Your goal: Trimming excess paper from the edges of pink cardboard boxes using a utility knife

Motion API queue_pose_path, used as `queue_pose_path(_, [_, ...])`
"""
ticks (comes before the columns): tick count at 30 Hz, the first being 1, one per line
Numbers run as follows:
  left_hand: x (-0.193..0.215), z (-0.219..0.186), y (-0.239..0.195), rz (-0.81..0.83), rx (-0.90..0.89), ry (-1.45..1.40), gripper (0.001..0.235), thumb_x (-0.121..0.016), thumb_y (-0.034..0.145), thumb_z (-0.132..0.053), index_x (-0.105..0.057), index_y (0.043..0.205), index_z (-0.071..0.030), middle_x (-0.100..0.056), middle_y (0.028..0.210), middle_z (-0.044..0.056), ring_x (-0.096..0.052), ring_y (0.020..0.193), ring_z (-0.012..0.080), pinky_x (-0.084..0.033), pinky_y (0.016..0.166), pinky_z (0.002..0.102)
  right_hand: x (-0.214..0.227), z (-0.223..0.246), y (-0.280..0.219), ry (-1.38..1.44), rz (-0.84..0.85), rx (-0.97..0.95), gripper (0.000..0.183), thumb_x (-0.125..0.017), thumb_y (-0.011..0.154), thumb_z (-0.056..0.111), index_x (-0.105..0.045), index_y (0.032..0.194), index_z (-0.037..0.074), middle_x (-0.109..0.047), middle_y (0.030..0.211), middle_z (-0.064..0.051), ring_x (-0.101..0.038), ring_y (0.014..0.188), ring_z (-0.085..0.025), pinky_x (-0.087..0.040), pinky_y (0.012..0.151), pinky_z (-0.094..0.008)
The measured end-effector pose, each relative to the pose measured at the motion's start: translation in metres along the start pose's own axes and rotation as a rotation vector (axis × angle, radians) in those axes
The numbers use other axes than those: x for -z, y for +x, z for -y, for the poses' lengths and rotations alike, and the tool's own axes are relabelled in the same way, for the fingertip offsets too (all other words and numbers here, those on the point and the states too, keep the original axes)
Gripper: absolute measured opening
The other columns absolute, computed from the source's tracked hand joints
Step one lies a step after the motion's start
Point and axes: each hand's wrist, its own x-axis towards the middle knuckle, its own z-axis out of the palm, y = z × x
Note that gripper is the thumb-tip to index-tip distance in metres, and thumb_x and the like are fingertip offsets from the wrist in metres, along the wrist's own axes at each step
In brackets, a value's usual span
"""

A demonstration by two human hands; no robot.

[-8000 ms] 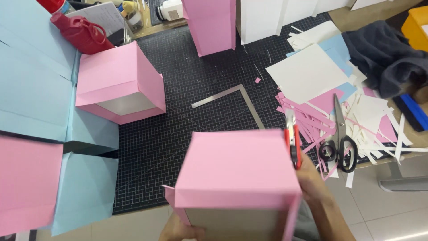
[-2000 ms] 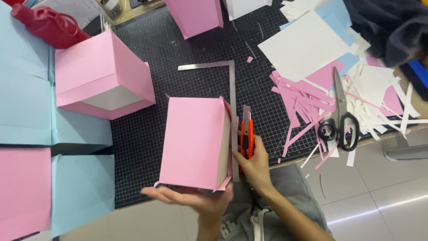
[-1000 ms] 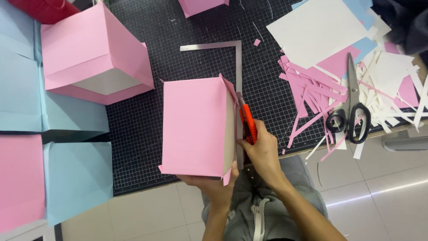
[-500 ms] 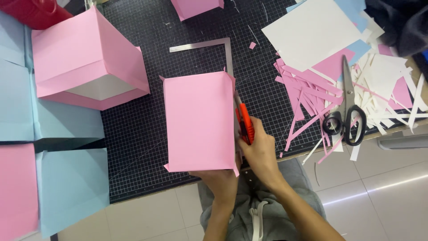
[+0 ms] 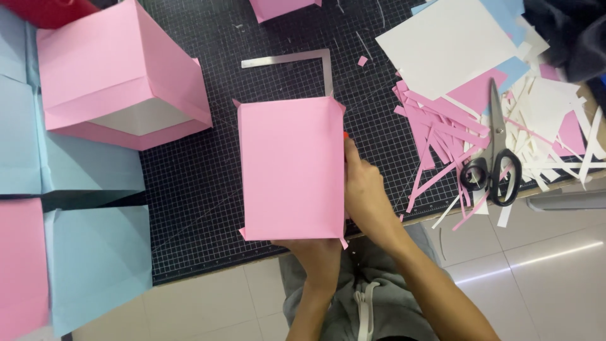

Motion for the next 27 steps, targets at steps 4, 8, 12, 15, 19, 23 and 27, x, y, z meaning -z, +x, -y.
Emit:
queue_pose_path(4, [0.003,0.001,-0.002,0.123,0.031,-0.146,0.036,-0.064,0.088,-0.023,-0.048,0.117,-0.010,-0.056,0.114,0.012,-0.047,0.115,0.0329,-0.013,0.111,0.047,0.010,0.002,-0.015,-0.045,0.028,0.082,0.045,-0.044,0.098,0.012,-0.046,0.142,0.001,-0.070,0.084,-0.032,-0.072,0.076,-0.049,-0.057,0.062,-0.056])
queue_pose_path(8, [0.004,0.001,-0.001,0.235,0.047,-0.301,0.020,-0.051,0.097,-0.028,-0.050,0.111,-0.014,-0.058,0.108,0.006,-0.050,0.113,0.0268,-0.003,0.116,0.049,0.017,-0.001,-0.064,-0.132,0.134,0.055,0.048,-0.047,0.094,0.013,-0.046,0.142,0.007,-0.071,0.080,-0.031,-0.071,0.075,-0.050,-0.055,0.061,-0.060])
queue_pose_path(12, [0.000,0.007,-0.005,0.316,0.063,-0.398,0.018,-0.042,0.104,-0.031,-0.051,0.108,-0.017,-0.058,0.104,0.002,-0.052,0.112,0.0227,0.004,0.119,0.050,0.005,-0.050,-0.116,-0.066,0.309,-0.119,0.061,-0.041,0.097,0.019,-0.029,0.157,0.024,-0.068,0.082,-0.021,-0.064,0.067,-0.040,-0.046,0.065,-0.048])
queue_pose_path(15, [-0.006,0.011,-0.008,0.133,0.082,-0.283,0.054,-0.056,0.098,-0.034,-0.026,0.139,-0.015,-0.046,0.134,0.011,-0.041,0.128,0.0305,-0.003,0.120,0.047,0.007,-0.087,-0.141,-0.075,0.301,0.030,0.063,-0.045,0.092,0.017,-0.032,0.154,0.018,-0.072,0.106,-0.020,-0.070,0.086,-0.040,-0.053,0.073,-0.045])
queue_pose_path(19, [-0.002,0.004,-0.008,-0.182,0.124,-0.154,0.112,-0.086,0.068,-0.031,-0.004,0.137,-0.002,-0.030,0.132,0.021,-0.039,0.122,0.0353,-0.040,0.099,0.048,0.051,-0.067,-0.115,-0.186,0.389,-0.237,0.052,-0.049,0.091,0.028,-0.048,0.142,0.039,-0.076,0.067,-0.006,-0.069,0.048,-0.023,-0.055,0.061,-0.034])
queue_pose_path(23, [0.000,0.000,-0.008,-0.259,0.030,-0.037,0.137,-0.094,0.064,-0.021,0.009,0.150,0.004,-0.025,0.138,0.027,-0.031,0.129,0.0453,-0.038,0.108,0.054,0.091,-0.060,-0.075,-0.045,0.447,-0.407,0.048,-0.051,0.095,0.025,-0.059,0.140,0.038,-0.062,0.061,-0.004,-0.052,0.044,-0.015,-0.044,0.043,-0.028])
queue_pose_path(27, [-0.003,-0.001,-0.007,-0.315,-0.028,0.017,0.136,-0.084,0.077,-0.045,0.019,0.152,0.002,-0.015,0.145,0.032,-0.031,0.137,0.0506,-0.043,0.109,0.055,0.133,-0.089,-0.072,0.142,0.262,-0.487,0.048,-0.055,0.096,0.021,-0.059,0.143,0.027,-0.070,0.079,-0.017,-0.057,0.048,-0.024,-0.052,0.045,-0.036])
